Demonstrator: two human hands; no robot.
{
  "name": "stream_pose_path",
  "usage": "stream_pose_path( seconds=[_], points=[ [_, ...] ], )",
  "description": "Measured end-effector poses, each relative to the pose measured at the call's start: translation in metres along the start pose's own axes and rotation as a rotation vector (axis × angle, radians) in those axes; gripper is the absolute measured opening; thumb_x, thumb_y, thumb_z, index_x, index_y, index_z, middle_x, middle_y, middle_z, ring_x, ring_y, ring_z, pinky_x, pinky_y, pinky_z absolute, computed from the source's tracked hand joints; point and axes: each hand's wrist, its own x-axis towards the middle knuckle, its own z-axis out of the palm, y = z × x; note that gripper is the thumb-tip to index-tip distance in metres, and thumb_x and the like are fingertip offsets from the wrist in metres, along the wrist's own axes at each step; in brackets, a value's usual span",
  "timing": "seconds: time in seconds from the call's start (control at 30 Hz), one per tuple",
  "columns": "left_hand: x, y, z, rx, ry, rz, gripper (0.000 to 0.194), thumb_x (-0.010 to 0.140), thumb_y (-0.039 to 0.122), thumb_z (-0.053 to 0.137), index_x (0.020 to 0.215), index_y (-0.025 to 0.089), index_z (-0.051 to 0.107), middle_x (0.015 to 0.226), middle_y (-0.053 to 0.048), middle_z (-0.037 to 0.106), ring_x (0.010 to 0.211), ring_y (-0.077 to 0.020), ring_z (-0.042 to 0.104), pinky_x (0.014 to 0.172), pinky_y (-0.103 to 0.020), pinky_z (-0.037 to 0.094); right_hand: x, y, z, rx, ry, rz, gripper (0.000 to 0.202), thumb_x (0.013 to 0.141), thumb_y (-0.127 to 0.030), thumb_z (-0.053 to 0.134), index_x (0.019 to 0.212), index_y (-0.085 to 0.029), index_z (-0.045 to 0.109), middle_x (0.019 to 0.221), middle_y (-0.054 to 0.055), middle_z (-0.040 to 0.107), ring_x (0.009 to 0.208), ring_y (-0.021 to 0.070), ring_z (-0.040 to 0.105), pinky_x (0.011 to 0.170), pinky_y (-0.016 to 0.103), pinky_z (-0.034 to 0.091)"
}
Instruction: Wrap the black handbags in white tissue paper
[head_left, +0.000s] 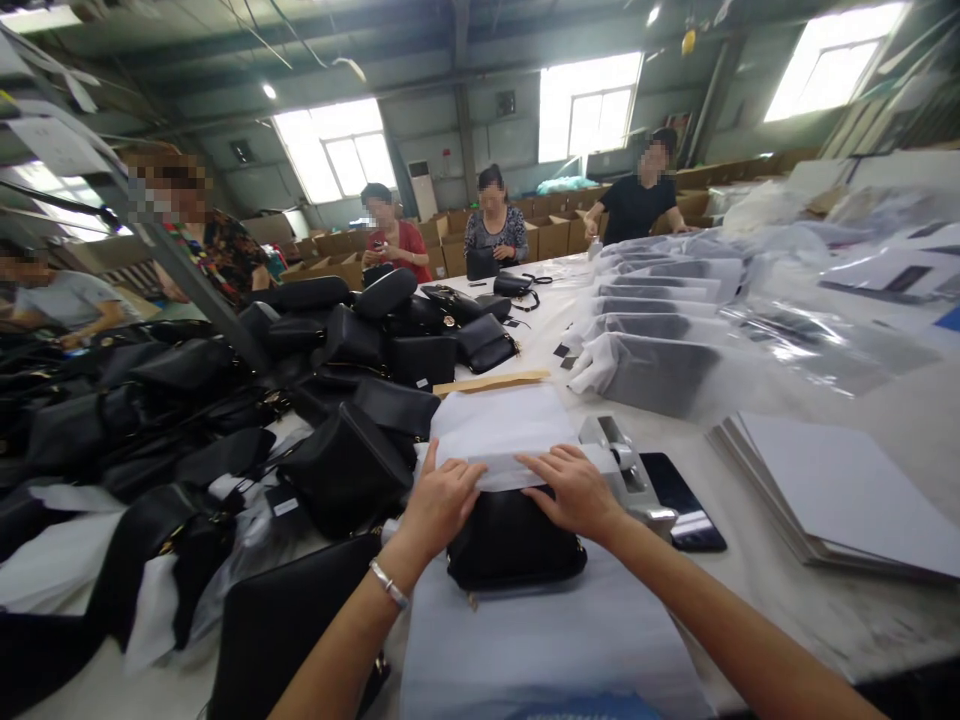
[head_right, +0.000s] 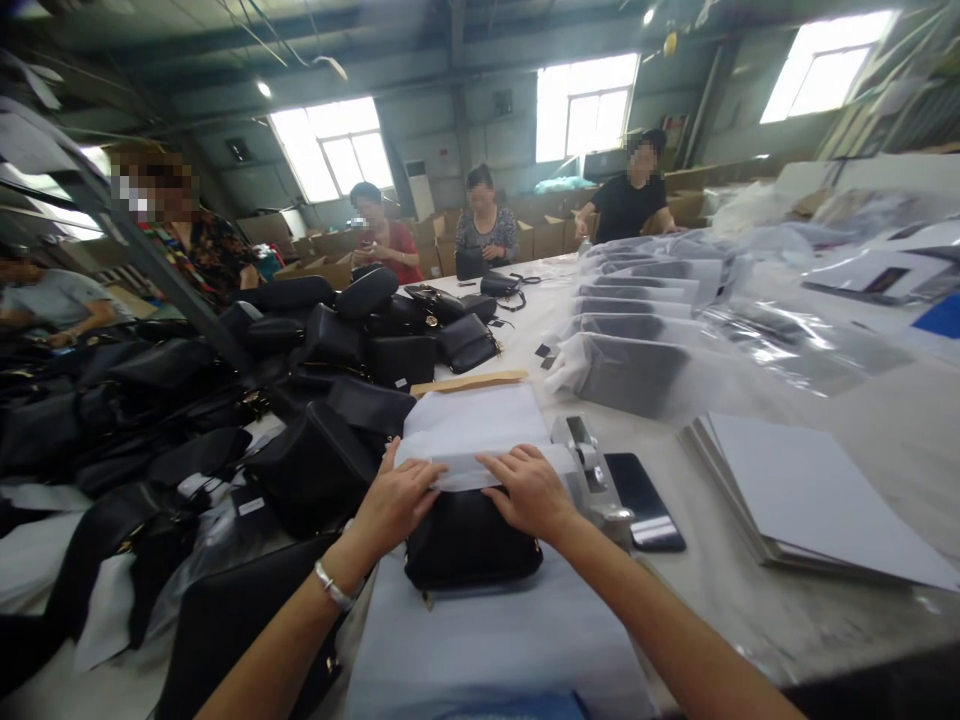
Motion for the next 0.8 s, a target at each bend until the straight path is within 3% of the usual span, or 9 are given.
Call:
stream_pose_path(
  seconds=[0.07, 0.2, 0.27, 0.37, 0.43, 0.5, 0.6, 0.7, 0.8],
  points=[
    [-0.003, 0.001, -0.003, 0.018, -0.016, -0.001, 0.045, 0.087, 0.017, 0.063, 0.131, 0.024, 0.053, 0.096, -0.001, 0.069, 0.096, -0.0198, 0.064, 0.119, -0.059, 0.019, 0.001, -0.003, 0.000, 0.020, -0.020, -0.040, 0.032, 0.088, -0.027, 0.061, 0.120, -0.024, 0.065, 0.089, 0.004, 0.069, 0.089, 0.0224, 0.061, 0.099, 0.043, 0.042],
    [-0.001, -0.002, -0.010, 0.080, 0.003, 0.021, 0.041, 0.081, 0.020, 0.071, 0.121, 0.026, 0.061, 0.127, -0.008, 0.061, 0.129, -0.0294, 0.048, 0.118, -0.061, 0.017, -0.003, -0.008, 0.003, 0.053, 0.023, -0.112, 0.019, 0.089, -0.020, 0.059, 0.100, -0.028, 0.071, 0.086, 0.001, 0.067, 0.086, 0.0181, 0.061, 0.108, 0.043, 0.036],
    [0.000, -0.004, -0.011, 0.094, 0.005, 0.035, 0.047, 0.081, 0.017, 0.070, 0.126, 0.025, 0.058, 0.136, -0.009, 0.057, 0.135, -0.0310, 0.042, 0.118, -0.062, 0.015, -0.007, -0.009, 0.005, 0.035, 0.069, -0.150, 0.020, 0.090, -0.017, 0.056, 0.097, -0.028, 0.072, 0.087, 0.001, 0.068, 0.085, 0.0172, 0.061, 0.107, 0.043, 0.038],
    [-0.004, -0.006, -0.007, 0.082, -0.041, 0.068, 0.043, 0.087, 0.008, 0.060, 0.127, 0.023, 0.057, 0.108, -0.004, 0.069, 0.109, -0.0216, 0.062, 0.118, -0.056, 0.021, -0.014, -0.009, 0.009, -0.003, 0.134, -0.180, 0.024, 0.093, -0.015, 0.053, 0.099, -0.026, 0.073, 0.090, 0.003, 0.069, 0.086, 0.0170, 0.060, 0.101, 0.039, 0.044],
    [-0.012, -0.005, -0.001, 0.064, -0.050, 0.079, 0.029, 0.090, 0.007, 0.053, 0.113, 0.023, 0.063, 0.095, -0.001, 0.070, 0.093, -0.0175, 0.064, 0.110, -0.046, 0.038, -0.019, -0.011, 0.011, -0.010, 0.164, -0.177, 0.025, 0.093, -0.015, 0.052, 0.101, -0.025, 0.073, 0.090, 0.003, 0.069, 0.085, 0.0169, 0.060, 0.096, 0.036, 0.047],
    [-0.023, -0.002, 0.005, 0.044, -0.028, 0.077, 0.023, 0.092, 0.009, 0.051, 0.105, 0.022, 0.065, 0.098, -0.003, 0.069, 0.092, -0.0180, 0.063, 0.094, -0.036, 0.050, -0.025, -0.013, 0.011, -0.005, 0.181, -0.172, 0.025, 0.093, -0.014, 0.052, 0.102, -0.026, 0.073, 0.090, 0.004, 0.070, 0.084, 0.0165, 0.060, 0.094, 0.036, 0.049],
    [-0.039, 0.003, 0.012, 0.003, 0.015, 0.056, 0.023, 0.094, 0.011, 0.049, 0.108, 0.022, 0.065, 0.101, -0.005, 0.068, 0.092, -0.0189, 0.062, 0.082, -0.032, 0.054, -0.034, -0.017, 0.013, 0.008, 0.180, -0.164, 0.027, 0.093, -0.014, 0.052, 0.105, -0.027, 0.073, 0.090, 0.004, 0.070, 0.085, 0.0166, 0.061, 0.094, 0.036, 0.049],
    [-0.044, 0.010, 0.013, -0.063, 0.040, 0.042, 0.022, 0.096, 0.017, 0.048, 0.110, 0.022, 0.065, 0.104, -0.005, 0.068, 0.095, -0.0191, 0.063, 0.087, -0.034, 0.054, -0.043, -0.018, 0.015, 0.005, 0.156, -0.163, 0.030, 0.094, -0.014, 0.051, 0.111, -0.028, 0.071, 0.094, 0.004, 0.070, 0.089, 0.0175, 0.062, 0.096, 0.038, 0.049],
    [-0.039, 0.021, 0.016, -0.104, 0.063, 0.037, 0.031, 0.096, 0.029, 0.052, 0.125, 0.021, 0.060, 0.131, -0.009, 0.061, 0.121, -0.0236, 0.057, 0.104, -0.040, 0.047, -0.049, -0.016, 0.017, -0.006, 0.145, -0.178, 0.032, 0.094, -0.013, 0.050, 0.115, -0.028, 0.070, 0.097, 0.004, 0.070, 0.092, 0.0176, 0.062, 0.098, 0.038, 0.049]
  ],
)
